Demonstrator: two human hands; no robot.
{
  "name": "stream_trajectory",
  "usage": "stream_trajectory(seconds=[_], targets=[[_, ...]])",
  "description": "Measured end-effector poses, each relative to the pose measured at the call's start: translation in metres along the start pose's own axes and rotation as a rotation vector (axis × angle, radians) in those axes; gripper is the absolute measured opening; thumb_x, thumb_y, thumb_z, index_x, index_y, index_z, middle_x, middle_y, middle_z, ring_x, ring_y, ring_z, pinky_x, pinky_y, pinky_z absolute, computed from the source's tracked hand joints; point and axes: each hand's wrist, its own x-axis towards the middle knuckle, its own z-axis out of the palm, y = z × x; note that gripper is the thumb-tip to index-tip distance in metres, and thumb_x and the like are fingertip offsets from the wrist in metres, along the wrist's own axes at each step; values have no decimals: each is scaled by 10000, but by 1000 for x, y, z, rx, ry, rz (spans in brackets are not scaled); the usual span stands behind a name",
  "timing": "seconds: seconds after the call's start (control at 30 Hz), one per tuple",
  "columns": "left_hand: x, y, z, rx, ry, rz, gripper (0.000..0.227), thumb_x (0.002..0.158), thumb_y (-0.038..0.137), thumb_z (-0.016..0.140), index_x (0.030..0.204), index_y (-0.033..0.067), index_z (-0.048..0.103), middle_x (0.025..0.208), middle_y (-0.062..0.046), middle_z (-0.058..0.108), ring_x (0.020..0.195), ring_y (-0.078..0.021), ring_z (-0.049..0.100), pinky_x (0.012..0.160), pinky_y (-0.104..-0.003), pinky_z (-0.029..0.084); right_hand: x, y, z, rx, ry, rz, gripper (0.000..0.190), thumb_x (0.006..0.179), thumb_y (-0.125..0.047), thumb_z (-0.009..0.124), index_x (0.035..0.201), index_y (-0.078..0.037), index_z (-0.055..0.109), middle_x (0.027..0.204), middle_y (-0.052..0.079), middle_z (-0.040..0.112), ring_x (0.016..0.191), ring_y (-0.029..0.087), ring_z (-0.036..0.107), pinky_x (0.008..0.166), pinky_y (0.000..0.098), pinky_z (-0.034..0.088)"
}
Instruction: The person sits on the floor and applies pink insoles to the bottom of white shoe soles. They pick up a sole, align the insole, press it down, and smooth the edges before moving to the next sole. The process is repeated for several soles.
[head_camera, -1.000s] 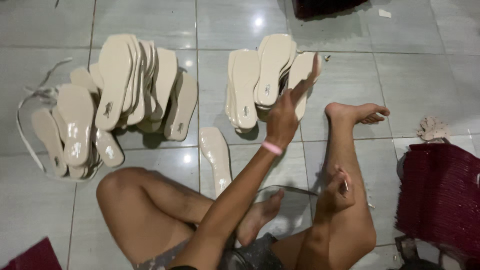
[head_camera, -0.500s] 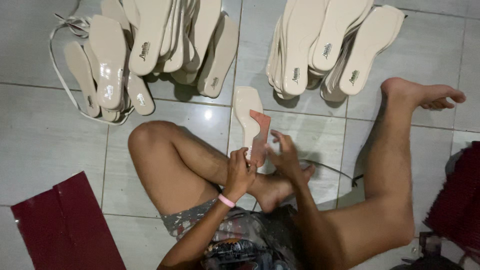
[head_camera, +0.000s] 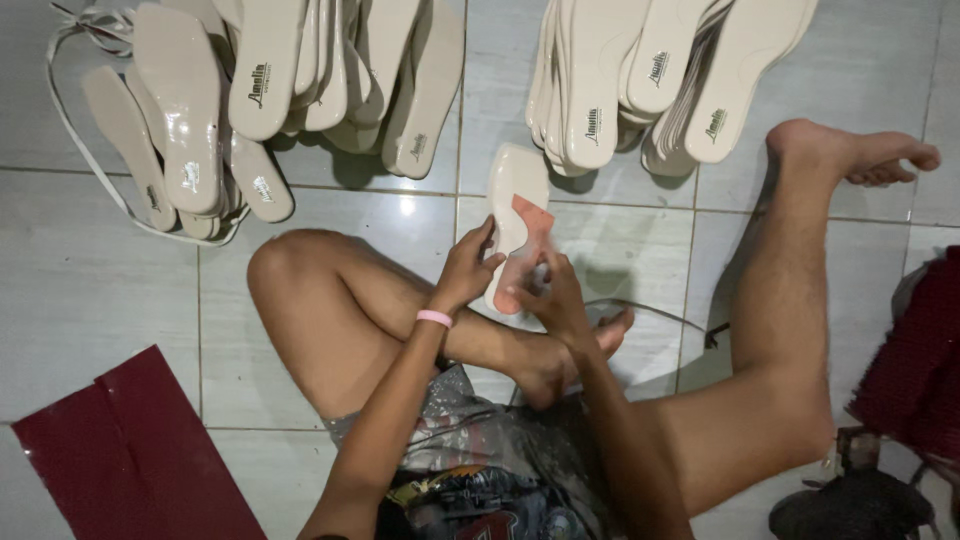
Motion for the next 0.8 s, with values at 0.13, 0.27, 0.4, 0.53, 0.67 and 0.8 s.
stream_trajectory(seconds=[0.13, 0.27, 0.4, 0.53, 0.67, 0.8], targets=[[-7, 29, -17, -51, 2, -71, 735, 821, 76, 762, 1490, 86, 458, 1380, -181, 599, 1181, -306, 656, 994, -365, 540, -7, 4, -5, 91, -7, 84, 891, 846, -220, 815, 1597, -80, 355, 1346, 122, 601, 991, 243, 536, 888, 362, 498], [-30, 51, -49, 182, -136, 333, 735, 783, 28, 793, 1473, 82, 545, 1470, -174, 574, 1336, -353, 586, 1109, -404, 495, -5, 3, -15, 11, -70, 9, 945, 785, -186, 833, 1591, -80, 353, 1388, 122, 552, 947, 244, 517, 870, 333, 509], [-44, 62, -58, 288, -326, 370, 833, 648, 103, 859, 1425, 60, 561, 1479, -190, 520, 1314, -379, 538, 1060, -436, 475, -3, -2, -16, -12, -61, -160, 915, 815, -149, 850, 1596, -80, 378, 1455, 170, 501, 1158, 280, 526, 944, 358, 487], [-46, 68, -51, 492, -268, 442, 780, 639, 159, 877, 1356, 33, 598, 1449, -172, 548, 1278, -381, 556, 1037, -461, 471, 2, -8, -14, -35, -72, -55, 987, 762, -181, 877, 1588, -95, 342, 1396, 153, 525, 1053, 273, 520, 918, 366, 487], [-46, 66, -45, 509, -235, 476, 740, 652, 158, 874, 1328, 20, 608, 1445, -171, 551, 1286, -367, 562, 1034, -461, 476, 2, -11, -15, -78, -76, -62, 962, 789, -200, 883, 1600, -122, 370, 1401, 166, 516, 1117, 269, 544, 934, 363, 509], [-46, 62, -44, 514, -227, 486, 731, 659, 143, 861, 1333, 15, 608, 1470, -173, 549, 1298, -352, 559, 1044, -451, 480, 3, -11, -14, -71, -68, -42, 964, 777, -211, 889, 1595, -145, 383, 1398, 157, 536, 1052, 249, 567, 894, 355, 527]])
